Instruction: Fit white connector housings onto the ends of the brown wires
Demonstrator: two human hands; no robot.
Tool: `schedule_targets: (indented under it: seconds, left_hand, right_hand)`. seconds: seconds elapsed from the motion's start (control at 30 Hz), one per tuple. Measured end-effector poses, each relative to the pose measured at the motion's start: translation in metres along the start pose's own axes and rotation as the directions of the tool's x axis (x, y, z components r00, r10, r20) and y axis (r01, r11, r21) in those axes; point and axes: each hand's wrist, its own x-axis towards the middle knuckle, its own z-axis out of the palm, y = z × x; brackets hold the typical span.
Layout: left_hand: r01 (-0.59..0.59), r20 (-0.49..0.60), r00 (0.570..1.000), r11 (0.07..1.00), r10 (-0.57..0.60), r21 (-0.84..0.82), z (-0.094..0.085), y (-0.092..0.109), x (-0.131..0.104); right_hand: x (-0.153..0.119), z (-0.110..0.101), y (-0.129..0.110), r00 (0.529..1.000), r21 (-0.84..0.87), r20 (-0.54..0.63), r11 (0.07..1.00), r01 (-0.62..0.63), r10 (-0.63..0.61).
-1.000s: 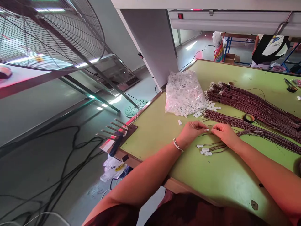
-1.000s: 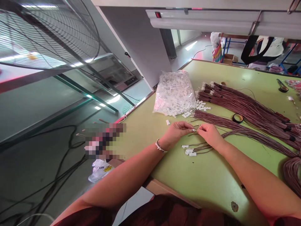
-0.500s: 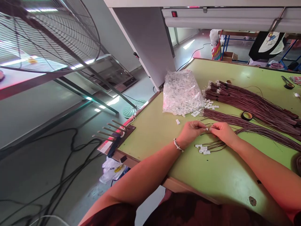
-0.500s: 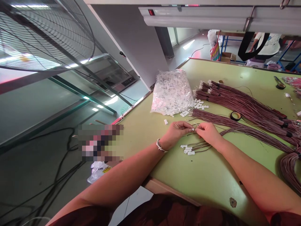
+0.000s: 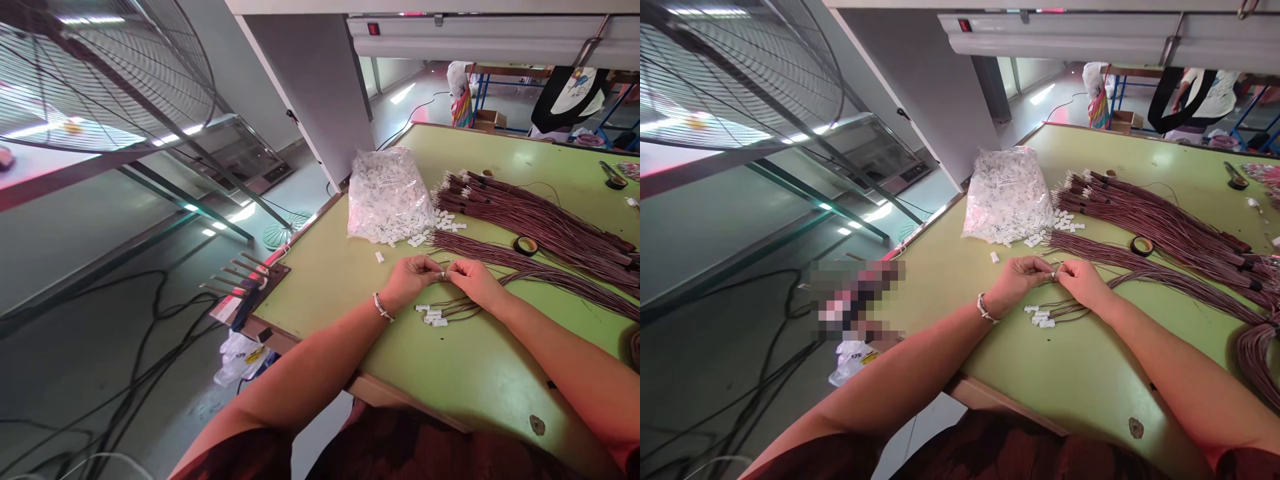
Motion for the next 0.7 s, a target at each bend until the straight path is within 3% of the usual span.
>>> schedule_targets:
  seconds: [0.23,0.5,0.7]
  left_hand:
    - [0.030,-0.010,1.000,1.000,-0.030,-0.008,0.002,-0.004,0.003]
    - [0.018,0.012,1.000,0.997,-0.018,-0.076,-0.005,0.006,0.001]
    - [0.124,0.063,0.990,0.992,-0.126,0.032,-0.011,0.006,0.002]
  right_hand:
    - [0.002,0.003,-0.001,0.999,-0.052,-0.038,0.999,-0.014,0.012]
    - [0.000,0.001,0.000,0.998,-0.012,-0.062,1.000,0.002,-0.003]
    - [-0.002,0.003,-0.003,0.994,-0.076,-0.086,0.996,0.054,-0.061]
